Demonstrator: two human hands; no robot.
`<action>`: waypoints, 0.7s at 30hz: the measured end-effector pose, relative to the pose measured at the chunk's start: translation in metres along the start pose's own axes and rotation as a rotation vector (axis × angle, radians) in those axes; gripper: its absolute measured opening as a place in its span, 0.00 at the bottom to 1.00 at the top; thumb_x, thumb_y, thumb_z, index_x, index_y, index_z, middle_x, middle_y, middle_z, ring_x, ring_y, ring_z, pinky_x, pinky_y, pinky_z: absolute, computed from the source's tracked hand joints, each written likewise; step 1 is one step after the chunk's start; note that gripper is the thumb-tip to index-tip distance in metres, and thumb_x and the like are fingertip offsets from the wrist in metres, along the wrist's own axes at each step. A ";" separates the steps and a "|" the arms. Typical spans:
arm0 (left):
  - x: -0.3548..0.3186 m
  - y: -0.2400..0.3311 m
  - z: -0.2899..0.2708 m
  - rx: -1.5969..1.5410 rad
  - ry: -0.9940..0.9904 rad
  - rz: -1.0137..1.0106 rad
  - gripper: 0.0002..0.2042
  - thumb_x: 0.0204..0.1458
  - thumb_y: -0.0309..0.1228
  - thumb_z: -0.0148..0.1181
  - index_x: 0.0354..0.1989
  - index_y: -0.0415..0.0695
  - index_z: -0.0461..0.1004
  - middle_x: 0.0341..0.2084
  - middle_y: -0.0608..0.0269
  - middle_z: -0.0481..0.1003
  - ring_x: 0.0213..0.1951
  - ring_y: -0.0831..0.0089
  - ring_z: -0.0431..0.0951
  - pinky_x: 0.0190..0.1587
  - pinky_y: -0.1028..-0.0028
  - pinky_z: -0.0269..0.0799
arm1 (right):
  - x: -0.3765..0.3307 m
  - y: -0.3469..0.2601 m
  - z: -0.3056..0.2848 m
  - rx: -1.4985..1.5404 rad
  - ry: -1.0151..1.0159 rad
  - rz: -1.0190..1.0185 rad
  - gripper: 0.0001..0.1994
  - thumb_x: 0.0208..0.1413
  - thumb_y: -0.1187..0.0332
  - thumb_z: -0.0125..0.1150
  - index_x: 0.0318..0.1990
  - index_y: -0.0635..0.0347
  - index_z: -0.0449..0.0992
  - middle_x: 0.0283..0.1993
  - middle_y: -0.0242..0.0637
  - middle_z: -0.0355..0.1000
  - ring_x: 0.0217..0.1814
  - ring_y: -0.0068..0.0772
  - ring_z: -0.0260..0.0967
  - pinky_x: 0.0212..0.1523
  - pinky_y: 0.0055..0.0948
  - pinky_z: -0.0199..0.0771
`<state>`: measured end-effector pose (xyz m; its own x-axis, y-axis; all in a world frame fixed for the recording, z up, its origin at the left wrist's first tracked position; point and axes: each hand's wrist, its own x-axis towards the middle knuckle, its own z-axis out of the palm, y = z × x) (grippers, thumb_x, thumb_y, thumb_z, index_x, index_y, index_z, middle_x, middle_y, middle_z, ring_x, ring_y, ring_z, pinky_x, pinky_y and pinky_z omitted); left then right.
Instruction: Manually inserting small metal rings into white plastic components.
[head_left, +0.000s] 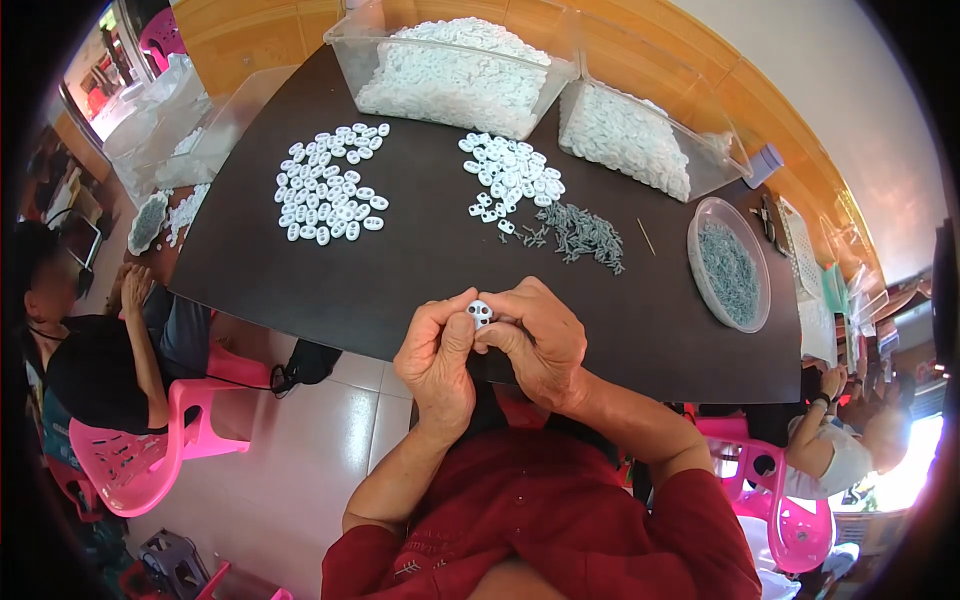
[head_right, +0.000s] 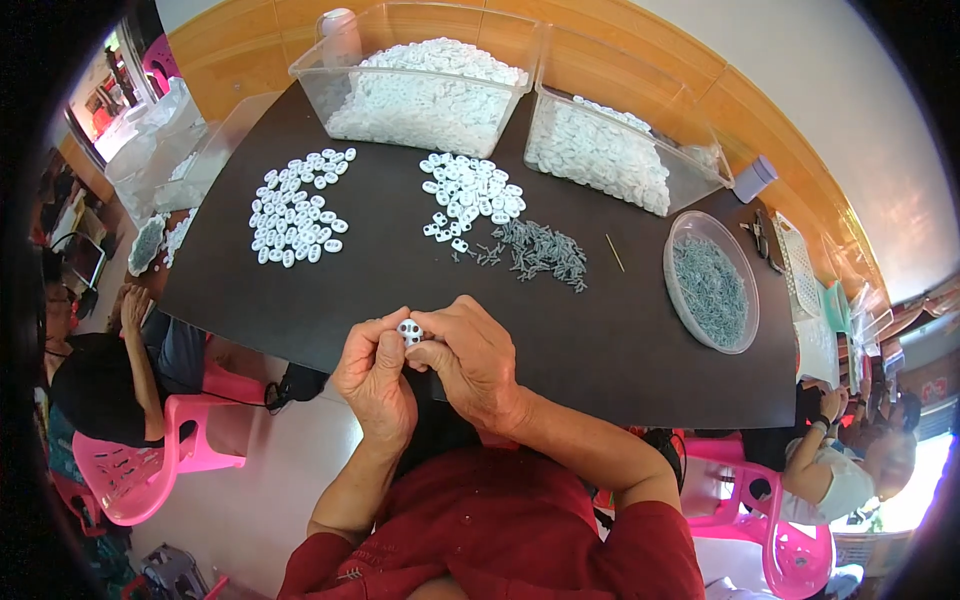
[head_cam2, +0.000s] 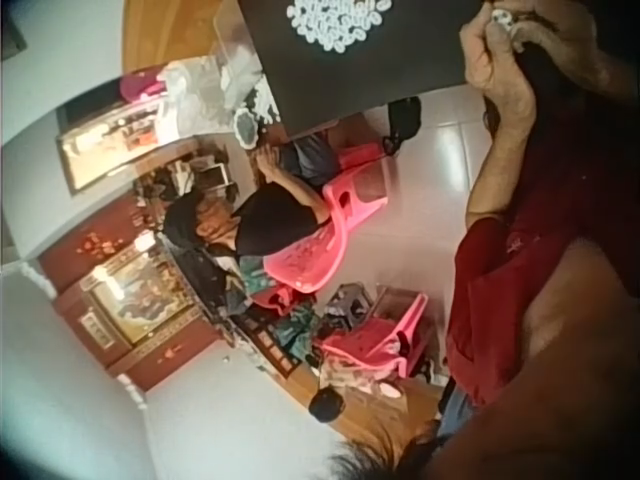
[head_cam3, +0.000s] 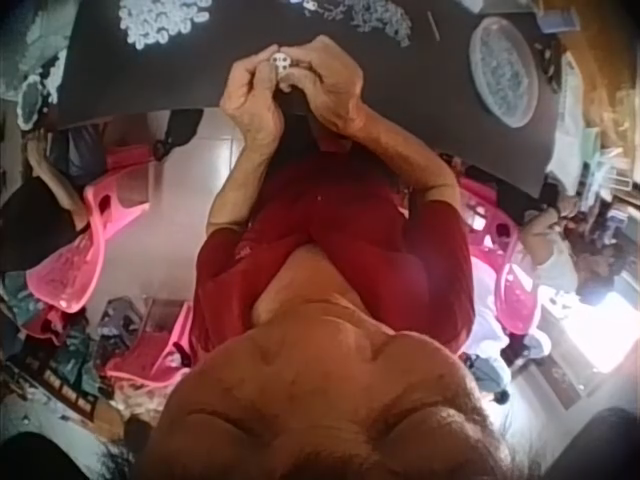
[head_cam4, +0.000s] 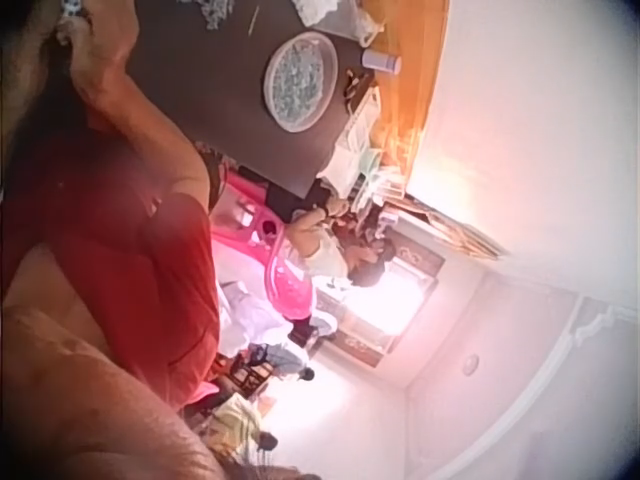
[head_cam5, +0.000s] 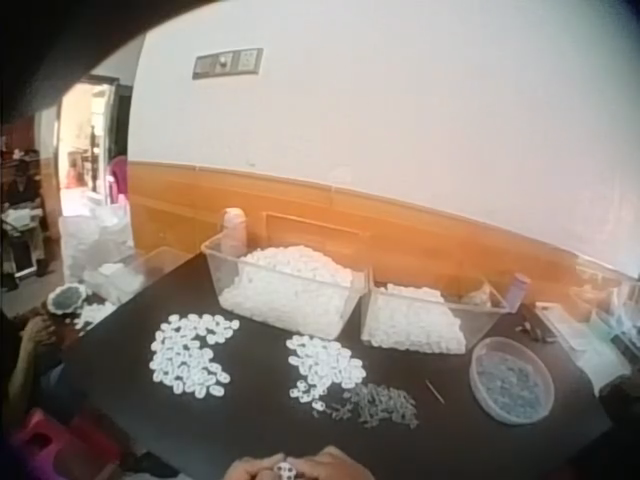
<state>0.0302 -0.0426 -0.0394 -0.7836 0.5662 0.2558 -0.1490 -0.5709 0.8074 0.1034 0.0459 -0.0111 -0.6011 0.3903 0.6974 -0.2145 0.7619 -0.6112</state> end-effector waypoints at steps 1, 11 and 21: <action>0.000 -0.001 0.000 -0.022 0.003 0.013 0.08 0.58 0.25 0.51 0.41 0.34 0.73 0.28 0.67 0.69 0.26 0.84 0.66 0.29 0.84 0.63 | 0.000 -0.001 0.000 -0.015 -0.004 -0.008 0.15 0.42 0.84 0.61 0.40 0.67 0.74 0.27 0.34 0.73 0.26 0.26 0.64 0.27 0.23 0.65; 0.003 0.000 -0.001 0.053 0.005 0.019 0.08 0.58 0.26 0.51 0.40 0.35 0.73 0.28 0.68 0.69 0.27 0.84 0.66 0.30 0.84 0.64 | -0.002 0.000 0.004 -0.047 0.022 -0.013 0.15 0.42 0.83 0.62 0.41 0.65 0.73 0.26 0.33 0.72 0.26 0.26 0.63 0.28 0.24 0.65; -0.003 0.004 -0.001 0.059 -0.002 0.051 0.10 0.59 0.29 0.50 0.42 0.34 0.72 0.34 0.64 0.72 0.35 0.82 0.69 0.40 0.81 0.66 | -0.003 -0.009 0.007 -0.045 0.047 0.023 0.15 0.45 0.81 0.61 0.44 0.67 0.72 0.29 0.35 0.71 0.27 0.27 0.63 0.27 0.24 0.64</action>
<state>0.0311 -0.0469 -0.0378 -0.7881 0.5384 0.2983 -0.0731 -0.5630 0.8232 0.1017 0.0343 -0.0104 -0.5685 0.4307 0.7009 -0.1660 0.7744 -0.6105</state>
